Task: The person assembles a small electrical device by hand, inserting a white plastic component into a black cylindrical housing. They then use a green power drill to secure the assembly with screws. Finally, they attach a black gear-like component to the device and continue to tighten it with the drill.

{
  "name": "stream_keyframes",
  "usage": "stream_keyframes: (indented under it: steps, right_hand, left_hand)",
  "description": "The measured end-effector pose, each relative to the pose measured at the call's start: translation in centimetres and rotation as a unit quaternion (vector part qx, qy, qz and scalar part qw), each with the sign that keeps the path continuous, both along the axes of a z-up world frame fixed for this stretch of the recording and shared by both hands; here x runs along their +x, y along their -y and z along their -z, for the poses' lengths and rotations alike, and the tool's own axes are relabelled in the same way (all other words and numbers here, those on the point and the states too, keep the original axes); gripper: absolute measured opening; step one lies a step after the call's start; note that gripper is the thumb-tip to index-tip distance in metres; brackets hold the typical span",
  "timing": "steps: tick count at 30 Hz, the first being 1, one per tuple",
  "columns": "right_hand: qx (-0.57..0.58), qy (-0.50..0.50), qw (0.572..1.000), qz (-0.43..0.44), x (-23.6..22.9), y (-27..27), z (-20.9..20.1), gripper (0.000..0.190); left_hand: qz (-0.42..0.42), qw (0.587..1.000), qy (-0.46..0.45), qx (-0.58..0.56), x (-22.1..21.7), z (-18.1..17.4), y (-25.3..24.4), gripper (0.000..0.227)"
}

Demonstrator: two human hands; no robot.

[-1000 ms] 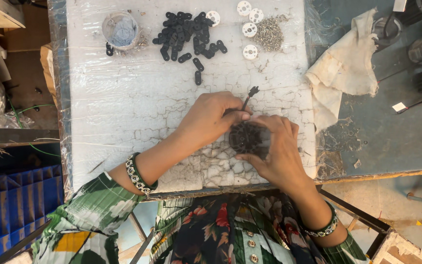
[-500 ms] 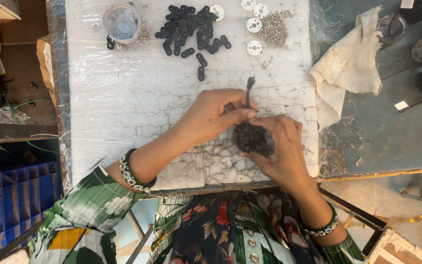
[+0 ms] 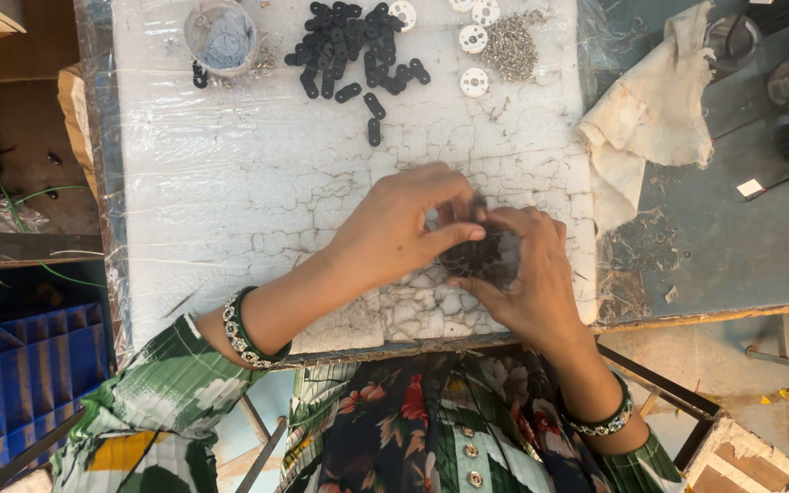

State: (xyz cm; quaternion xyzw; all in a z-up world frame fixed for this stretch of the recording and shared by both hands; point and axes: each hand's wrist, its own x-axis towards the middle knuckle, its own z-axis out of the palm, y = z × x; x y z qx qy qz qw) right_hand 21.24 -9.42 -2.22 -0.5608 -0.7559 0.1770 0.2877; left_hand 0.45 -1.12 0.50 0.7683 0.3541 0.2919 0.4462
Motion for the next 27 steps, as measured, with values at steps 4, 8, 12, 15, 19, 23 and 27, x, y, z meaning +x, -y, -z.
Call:
stream_keyframes:
  steps: [4,8,12,15,19,23,27]
  right_hand:
    - [0.031,-0.015,0.999,-0.014,0.1,0.0,0.5,0.092]
    - [0.026,-0.022,0.999,-0.024,0.2,0.1,0.7,0.095]
    - [0.032,-0.030,0.998,-0.036,0.4,0.0,0.7,0.091]
    - [0.017,-0.024,0.999,-0.028,0.2,-0.1,0.3,0.090]
    - [0.020,-0.019,0.999,-0.026,0.1,-0.2,0.1,0.089]
    - [0.024,-0.021,0.999,-0.029,0.0,-0.3,-0.1,0.089]
    - [0.025,-0.019,0.999,-0.026,-0.2,-0.3,-0.4,0.089]
  left_hand:
    - [-0.004,0.988,0.004,-0.154,0.2,0.5,-1.1,0.031]
    - [0.033,0.995,-0.045,-0.085,0.5,0.4,-1.1,0.027]
    - [0.029,0.999,-0.037,0.010,0.4,-0.1,-0.1,0.026]
    - [0.027,0.999,-0.033,0.007,0.1,-0.5,-0.2,0.022]
    - [0.029,0.999,-0.040,0.018,0.0,-0.7,-0.1,0.018]
    - [0.034,0.999,-0.029,0.022,0.0,-0.7,0.0,0.013]
    - [0.034,0.999,-0.032,0.029,0.1,-0.6,0.1,0.013]
